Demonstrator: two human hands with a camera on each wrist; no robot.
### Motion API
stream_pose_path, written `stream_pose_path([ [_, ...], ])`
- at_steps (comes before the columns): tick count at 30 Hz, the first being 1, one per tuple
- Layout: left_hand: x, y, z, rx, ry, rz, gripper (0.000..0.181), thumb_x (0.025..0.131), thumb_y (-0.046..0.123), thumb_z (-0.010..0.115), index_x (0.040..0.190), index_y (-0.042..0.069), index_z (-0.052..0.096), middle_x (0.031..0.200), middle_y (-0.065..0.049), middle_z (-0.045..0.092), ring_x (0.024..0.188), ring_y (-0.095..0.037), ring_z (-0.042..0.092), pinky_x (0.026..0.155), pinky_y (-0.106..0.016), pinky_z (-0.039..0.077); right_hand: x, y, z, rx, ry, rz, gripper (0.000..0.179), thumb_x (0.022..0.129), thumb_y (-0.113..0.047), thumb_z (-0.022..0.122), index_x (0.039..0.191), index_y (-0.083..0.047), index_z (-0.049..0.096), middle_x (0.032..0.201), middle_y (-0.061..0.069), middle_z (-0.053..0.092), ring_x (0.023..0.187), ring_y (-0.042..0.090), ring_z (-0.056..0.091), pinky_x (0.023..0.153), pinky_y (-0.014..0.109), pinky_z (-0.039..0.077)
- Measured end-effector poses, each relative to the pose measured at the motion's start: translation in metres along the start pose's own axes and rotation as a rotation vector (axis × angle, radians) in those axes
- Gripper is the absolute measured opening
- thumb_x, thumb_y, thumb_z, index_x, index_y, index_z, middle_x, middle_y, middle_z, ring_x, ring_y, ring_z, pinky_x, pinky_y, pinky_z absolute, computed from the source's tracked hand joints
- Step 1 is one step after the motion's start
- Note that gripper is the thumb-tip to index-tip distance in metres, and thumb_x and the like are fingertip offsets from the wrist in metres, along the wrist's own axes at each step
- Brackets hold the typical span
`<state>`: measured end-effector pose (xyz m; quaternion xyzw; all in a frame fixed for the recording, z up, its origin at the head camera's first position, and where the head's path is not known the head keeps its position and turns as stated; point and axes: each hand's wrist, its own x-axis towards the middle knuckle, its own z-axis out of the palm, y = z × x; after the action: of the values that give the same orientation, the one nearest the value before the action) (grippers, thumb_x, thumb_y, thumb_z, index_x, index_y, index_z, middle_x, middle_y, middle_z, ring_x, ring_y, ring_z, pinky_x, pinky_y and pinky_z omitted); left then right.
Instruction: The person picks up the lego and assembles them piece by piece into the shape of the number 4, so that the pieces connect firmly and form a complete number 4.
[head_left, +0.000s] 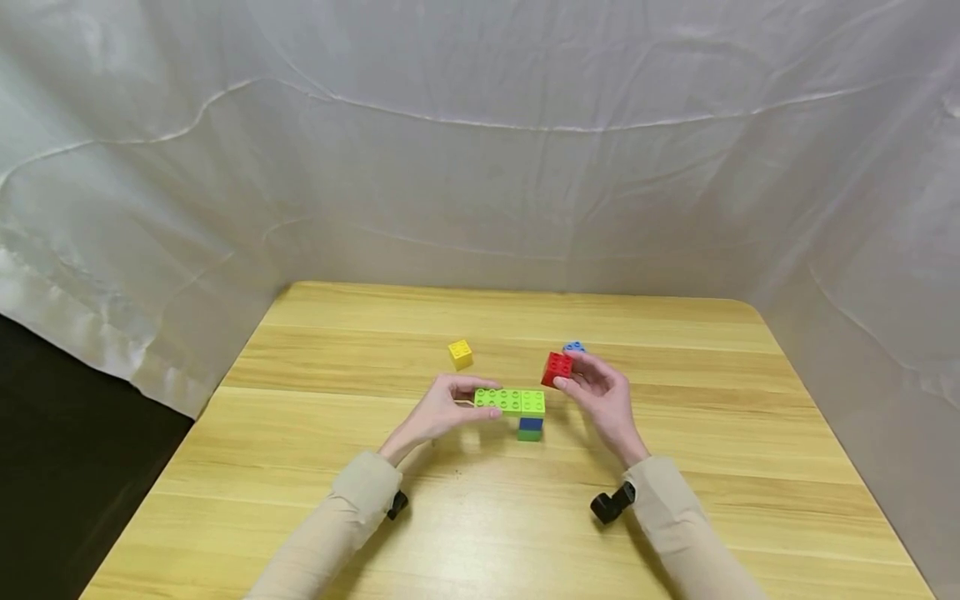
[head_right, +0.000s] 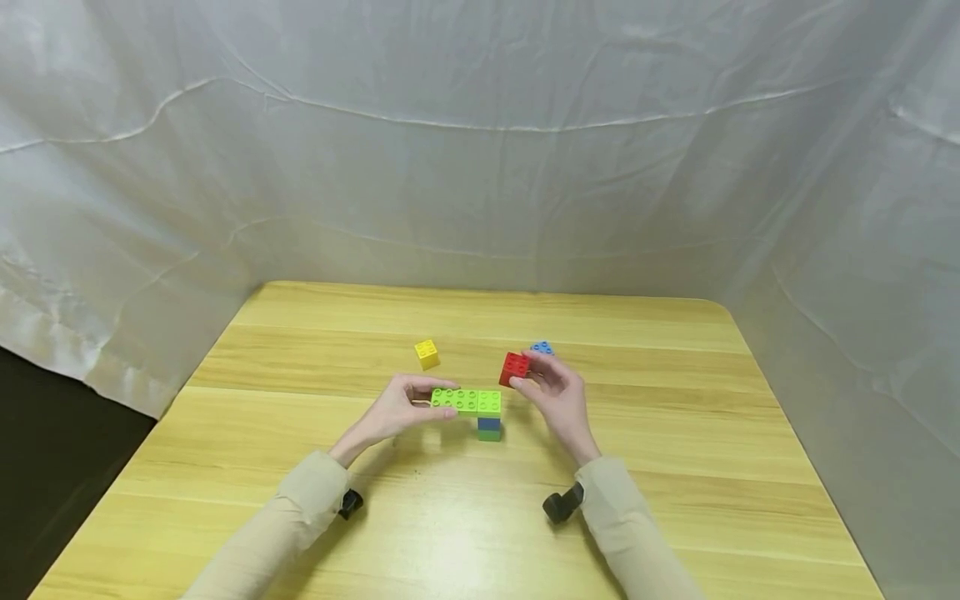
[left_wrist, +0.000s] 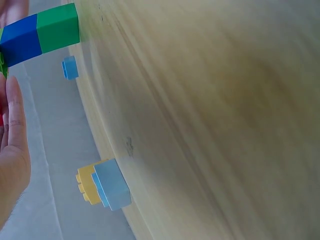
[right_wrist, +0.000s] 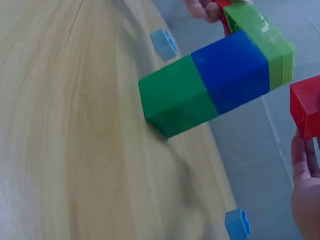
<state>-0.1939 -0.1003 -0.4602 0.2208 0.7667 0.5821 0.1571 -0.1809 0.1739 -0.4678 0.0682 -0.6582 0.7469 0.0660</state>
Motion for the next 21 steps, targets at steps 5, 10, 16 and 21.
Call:
stream_pose_path([
  [5,0.0,0.0,0.001,-0.003,0.004,0.0,0.043,0.087,0.014,0.078,0.127,0.002,0.067,0.12,-0.022,0.071,0.088,-0.011,0.068,0.077,-0.021,0.059,-0.002,-0.003,0.004,0.027,-0.011,-0.027,0.051,0.083,0.013,0.073,0.13,0.018,0.054,0.115,-0.008,0.071,0.105,0.005,0.069,0.098,0.019,0.055],
  [10,0.001,-0.001,0.002,-0.005,0.005,-0.006,0.043,0.087,0.012,0.078,0.127,0.002,0.067,0.122,-0.022,0.071,0.088,-0.011,0.068,0.078,-0.022,0.059,-0.005,-0.005,0.007,0.026,-0.067,-0.076,0.05,0.083,0.013,0.072,0.128,0.019,0.054,0.115,-0.007,0.071,0.104,0.007,0.069,0.098,0.02,0.055],
  [16,0.001,-0.001,0.002,0.004,0.002,0.007,0.043,0.088,0.014,0.077,0.128,0.002,0.067,0.124,-0.021,0.07,0.088,-0.011,0.068,0.078,-0.021,0.059,-0.01,-0.006,0.01,-0.003,-0.114,-0.12,0.047,0.083,0.012,0.073,0.126,0.017,0.056,0.117,-0.008,0.071,0.105,0.006,0.068,0.097,0.019,0.055],
  [21,0.001,0.001,0.002,-0.003,-0.002,0.008,0.043,0.089,0.015,0.077,0.128,0.001,0.066,0.122,-0.021,0.071,0.087,-0.011,0.068,0.076,-0.021,0.059,-0.011,-0.004,0.01,0.008,-0.125,-0.139,0.045,0.083,0.011,0.073,0.125,0.017,0.058,0.117,-0.009,0.071,0.105,0.006,0.069,0.096,0.02,0.056],
])
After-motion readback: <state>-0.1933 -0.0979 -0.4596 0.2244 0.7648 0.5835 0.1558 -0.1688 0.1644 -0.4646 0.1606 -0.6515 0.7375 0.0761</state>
